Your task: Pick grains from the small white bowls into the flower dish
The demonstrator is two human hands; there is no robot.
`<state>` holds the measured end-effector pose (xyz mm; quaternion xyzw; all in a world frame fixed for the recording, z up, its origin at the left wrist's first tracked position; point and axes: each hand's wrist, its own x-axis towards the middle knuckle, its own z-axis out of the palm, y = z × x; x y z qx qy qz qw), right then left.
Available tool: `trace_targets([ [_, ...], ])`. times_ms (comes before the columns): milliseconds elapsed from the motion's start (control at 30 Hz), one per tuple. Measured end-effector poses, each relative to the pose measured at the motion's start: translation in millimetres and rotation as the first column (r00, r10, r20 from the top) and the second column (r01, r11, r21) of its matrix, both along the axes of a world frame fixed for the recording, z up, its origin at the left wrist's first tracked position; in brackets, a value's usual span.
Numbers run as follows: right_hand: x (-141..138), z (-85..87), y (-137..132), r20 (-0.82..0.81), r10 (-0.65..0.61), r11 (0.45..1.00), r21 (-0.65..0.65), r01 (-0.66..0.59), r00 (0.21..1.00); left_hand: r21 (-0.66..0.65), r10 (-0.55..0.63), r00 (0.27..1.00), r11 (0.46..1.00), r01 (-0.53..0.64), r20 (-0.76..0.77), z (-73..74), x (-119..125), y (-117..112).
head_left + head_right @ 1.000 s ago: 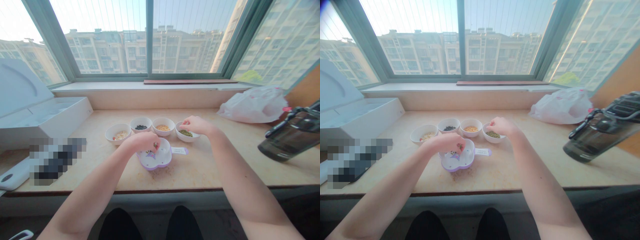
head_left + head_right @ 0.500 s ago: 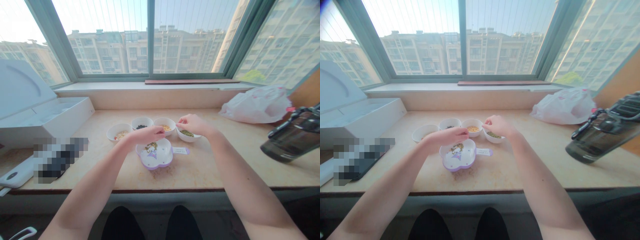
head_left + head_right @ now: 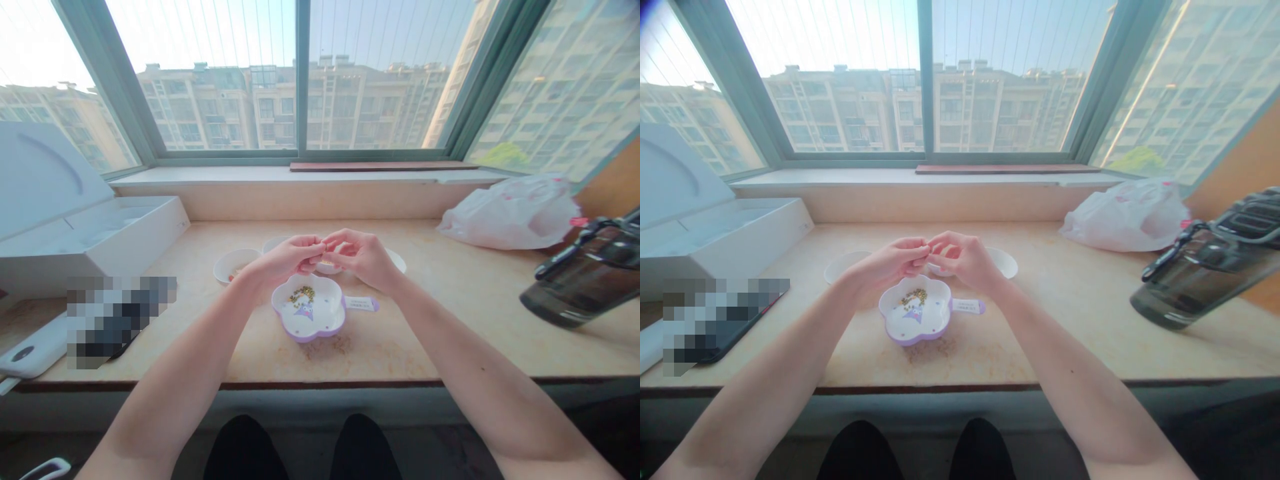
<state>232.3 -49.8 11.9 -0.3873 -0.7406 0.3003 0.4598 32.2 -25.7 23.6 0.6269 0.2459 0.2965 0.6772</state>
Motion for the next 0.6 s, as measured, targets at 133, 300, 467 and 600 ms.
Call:
trace_targets([
  [133, -1, -3.7, 1, 0.008, -0.092, 0.996, 0.018, 0.092, 0.996, -0.016, 0.062, 0.998, 0.998, -0.061, 0.011, -5.1, 6, 1],
  [300, 1, -6.7, 4, 0.068, -0.168, 0.978, 0.136, 0.157, 0.983, 0.022, 0.110, 0.994, 0.994, -0.109, -0.025, -4.0, 9, 0],
  [467, 12, -1.6, 9, 0.159, -0.224, 0.961, 0.200, 0.191, 0.961, 0.378, 0.244, 0.912, 0.919, -0.110, -0.329, -0.2, 4, 0],
  [600, 30, 8.6, 15, 0.305, -0.300, 0.952, 0.155, 0.264, 0.904, 0.635, 0.340, 0.667, 0.728, 0.259, -0.663, -8.8, -1, 3],
])
